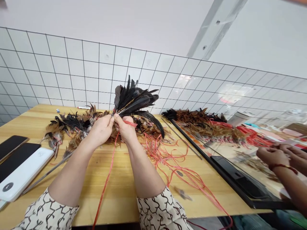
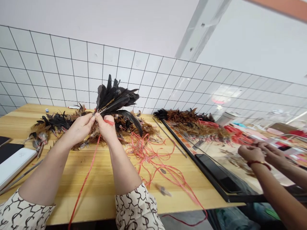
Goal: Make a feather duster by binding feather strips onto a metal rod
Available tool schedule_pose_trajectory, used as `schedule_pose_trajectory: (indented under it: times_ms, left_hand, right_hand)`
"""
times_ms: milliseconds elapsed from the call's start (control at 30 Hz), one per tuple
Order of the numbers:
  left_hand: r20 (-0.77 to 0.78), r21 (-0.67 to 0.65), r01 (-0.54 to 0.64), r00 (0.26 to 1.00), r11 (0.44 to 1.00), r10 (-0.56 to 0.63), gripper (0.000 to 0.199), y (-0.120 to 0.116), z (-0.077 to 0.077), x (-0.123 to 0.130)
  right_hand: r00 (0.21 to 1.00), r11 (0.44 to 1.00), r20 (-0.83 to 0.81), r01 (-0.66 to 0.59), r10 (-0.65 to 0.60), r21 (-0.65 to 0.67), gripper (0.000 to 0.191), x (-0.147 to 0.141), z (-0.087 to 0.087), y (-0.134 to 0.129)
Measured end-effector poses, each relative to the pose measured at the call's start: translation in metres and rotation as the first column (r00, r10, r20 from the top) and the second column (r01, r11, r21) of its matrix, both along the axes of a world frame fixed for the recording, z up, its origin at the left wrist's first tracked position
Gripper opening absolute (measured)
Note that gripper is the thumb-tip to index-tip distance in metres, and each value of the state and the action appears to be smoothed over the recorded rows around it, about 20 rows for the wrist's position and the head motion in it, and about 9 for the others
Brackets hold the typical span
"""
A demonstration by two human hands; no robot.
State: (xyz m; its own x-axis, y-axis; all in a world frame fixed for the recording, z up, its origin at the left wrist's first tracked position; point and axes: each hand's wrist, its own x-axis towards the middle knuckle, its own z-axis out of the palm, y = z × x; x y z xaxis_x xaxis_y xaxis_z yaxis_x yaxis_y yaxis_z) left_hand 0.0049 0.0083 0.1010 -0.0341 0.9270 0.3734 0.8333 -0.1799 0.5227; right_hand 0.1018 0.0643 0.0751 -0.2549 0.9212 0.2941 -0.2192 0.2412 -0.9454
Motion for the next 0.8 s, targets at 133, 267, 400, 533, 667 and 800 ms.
schedule_pose_trajectory:
  times_ms: [133,267,400,533,667,800]
  left_hand:
    - [0.046,0.017,0.034,0.998,0.999,-0.035,0.025,0.006,-0.006,-0.004]
    - [-0.091,-0.049,-0.058,0.994,0.997,0.054,0.027,0.005,-0.004,0.0]
    - [-0.235,-0.076,-0.209,0.954,0.975,0.186,0.026,0.001,-0.002,0.009]
    - [-0.288,-0.072,-0.247,0.933,0.966,0.217,0.025,0.0,-0.002,0.013]
    - [-0.283,-0.068,-0.262,0.93,0.963,0.233,0.03,-0.001,0.001,0.013]
    - [-0.283,-0.058,-0.28,0.925,0.958,0.254,0.032,-0.003,0.004,0.011]
  right_hand:
    - [1.0,0.999,-0.001,-0.03,0.03,0.035,0.05,0.0,0.002,-0.002]
    - [1.0,0.999,0.012,-0.014,0.014,0.051,0.049,-0.001,0.0,-0.001]
    - [1.0,0.999,-0.009,-0.009,0.01,0.044,0.043,-0.002,-0.002,0.001]
    - [0.998,0.999,-0.043,-0.038,0.039,0.028,0.039,0.0,0.0,0.002]
    - [0.991,0.994,-0.081,-0.103,0.107,0.041,0.036,0.002,0.006,-0.003]
    - [0.983,0.982,-0.067,-0.168,0.173,0.081,0.036,0.005,0.015,-0.01]
